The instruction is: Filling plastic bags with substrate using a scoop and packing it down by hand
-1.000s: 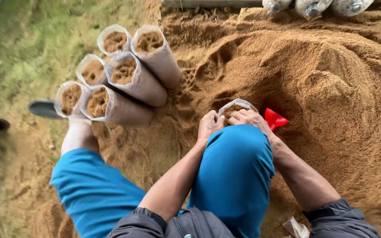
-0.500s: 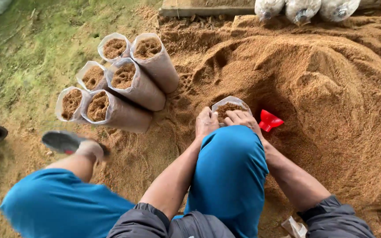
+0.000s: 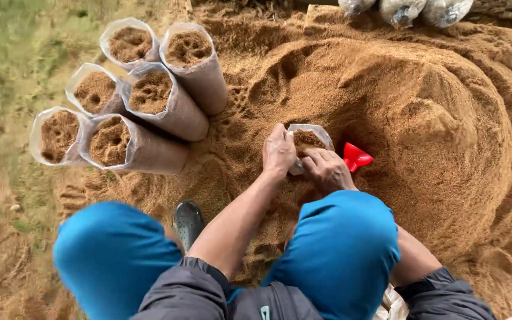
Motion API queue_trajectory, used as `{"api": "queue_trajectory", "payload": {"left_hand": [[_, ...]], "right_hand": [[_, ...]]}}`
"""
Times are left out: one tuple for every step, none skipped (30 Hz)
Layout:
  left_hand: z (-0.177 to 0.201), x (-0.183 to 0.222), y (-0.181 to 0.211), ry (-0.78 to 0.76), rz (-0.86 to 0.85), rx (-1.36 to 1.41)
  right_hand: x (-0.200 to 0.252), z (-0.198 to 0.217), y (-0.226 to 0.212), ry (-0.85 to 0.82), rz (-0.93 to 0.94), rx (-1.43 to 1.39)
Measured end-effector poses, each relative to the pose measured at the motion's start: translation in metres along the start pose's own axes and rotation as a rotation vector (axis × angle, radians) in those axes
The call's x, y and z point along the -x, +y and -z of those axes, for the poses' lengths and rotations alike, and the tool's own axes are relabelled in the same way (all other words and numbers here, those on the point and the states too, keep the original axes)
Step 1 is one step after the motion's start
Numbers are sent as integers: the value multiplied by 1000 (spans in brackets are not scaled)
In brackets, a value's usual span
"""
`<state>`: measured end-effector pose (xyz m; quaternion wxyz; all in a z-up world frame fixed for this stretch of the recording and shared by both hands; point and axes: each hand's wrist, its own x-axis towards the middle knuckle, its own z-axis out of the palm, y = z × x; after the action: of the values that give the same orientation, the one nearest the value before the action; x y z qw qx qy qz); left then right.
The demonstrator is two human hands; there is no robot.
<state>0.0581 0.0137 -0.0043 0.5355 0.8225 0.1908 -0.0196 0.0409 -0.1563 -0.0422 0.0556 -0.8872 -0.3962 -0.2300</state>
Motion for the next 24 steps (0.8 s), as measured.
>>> {"api": "queue_trajectory", "payload": {"left_hand": [[5,-2,4,-36,-54,-18],[11,-4,8,-72,-109,-37],[11,-16,2,-66,-112,-39],[10,-28,-5,-89,-142,-52],[8,-33,-15,-119,-159,-64],[16,-24,-7,-120,-150,-66],[23,-17,3,-98,-96,-30],[31,-10,11,-76,-42,5],[25,-7,3,-70,-33,10],[19,-4,-6,-71,92,14],[13,-1,-14,-69,217,22],[5,1,-21,-60,226,30],[-2,2,-26,-20,188,87],[-10,3,-31,21,149,143],[-6,6,-23,28,154,147],[-3,10,-15,37,163,156],[0,12,-6,42,167,161],[6,16,5,44,166,160],[13,21,16,10,168,146],[19,26,26,-23,170,131],[20,26,27,-21,174,129],[20,25,29,-53,136,90],[20,21,32,-91,91,48],[20,17,27,-95,86,44]], "right_hand": [[-6,-2,1,-13,-8,14],[-11,-3,3,-25,-16,28],[-19,-6,8,-19,-13,28],[-25,-10,13,-105,14,8],[-25,-11,15,-204,39,-18],[-26,-11,18,-209,39,-25],[-27,-11,23,-226,55,-99],[-28,-10,28,-243,69,-173],[-27,-11,26,-249,79,-178],[-26,-12,24,-252,99,-105],[-26,-12,23,-252,123,-32],[-15,-27,21,-256,136,-35],[-7,-43,20,-253,162,-27],[1,-59,20,-249,189,-18],[-2,-52,17,-251,197,-21],[-5,-46,15,-269,200,-34],[-9,-40,13,-283,194,-44],[-24,-15,10,-282,195,-45],[-38,10,7,-249,177,-53],[-52,35,4,-217,159,-62],[-54,36,3,-218,160,-66],[-57,38,3,-323,167,-35],[-62,40,5,-425,166,2],[-61,35,7,-422,159,4]]}}
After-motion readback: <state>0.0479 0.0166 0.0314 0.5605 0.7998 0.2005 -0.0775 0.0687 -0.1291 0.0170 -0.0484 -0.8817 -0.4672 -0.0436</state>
